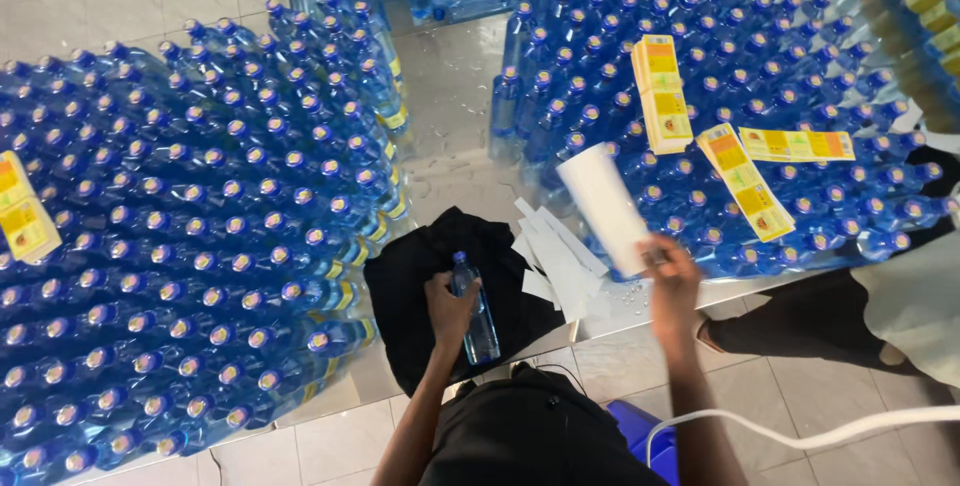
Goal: The person applies yellow labels to clear plastic water bottles. They pick up a bottle, wrap a label around it, and place it on a stack of similar bottles. The person repeats this process for multiple bottles throughout the video.
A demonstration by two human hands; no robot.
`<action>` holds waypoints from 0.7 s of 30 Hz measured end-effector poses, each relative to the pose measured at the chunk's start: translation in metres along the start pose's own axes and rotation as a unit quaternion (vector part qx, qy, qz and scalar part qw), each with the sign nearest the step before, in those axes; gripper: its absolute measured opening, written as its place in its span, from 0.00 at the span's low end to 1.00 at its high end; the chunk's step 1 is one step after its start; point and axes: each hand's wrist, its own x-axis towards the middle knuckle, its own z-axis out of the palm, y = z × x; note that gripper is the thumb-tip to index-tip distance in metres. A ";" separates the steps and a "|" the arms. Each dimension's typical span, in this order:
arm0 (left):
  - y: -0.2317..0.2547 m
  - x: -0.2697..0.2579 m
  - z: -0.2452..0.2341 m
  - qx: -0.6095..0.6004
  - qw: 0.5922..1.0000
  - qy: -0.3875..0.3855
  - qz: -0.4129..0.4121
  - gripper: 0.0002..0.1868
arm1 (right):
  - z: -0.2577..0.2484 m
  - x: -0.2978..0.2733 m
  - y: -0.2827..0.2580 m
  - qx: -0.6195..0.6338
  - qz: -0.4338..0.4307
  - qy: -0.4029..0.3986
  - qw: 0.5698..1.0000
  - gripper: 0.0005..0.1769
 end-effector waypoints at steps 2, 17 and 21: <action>0.002 0.000 0.000 0.124 0.991 -0.058 -0.013 0.38 | 0.044 -0.036 -0.005 0.163 0.178 -0.053 0.969 0.20; 0.133 -0.033 -0.104 -0.410 0.909 -0.054 -0.049 0.13 | 0.085 -0.120 -0.070 -0.085 -0.009 -0.223 0.971 0.18; 0.143 -0.052 -0.107 -0.413 0.905 -0.080 -0.057 0.12 | 0.104 -0.118 -0.090 -0.207 -0.351 -0.132 0.904 0.22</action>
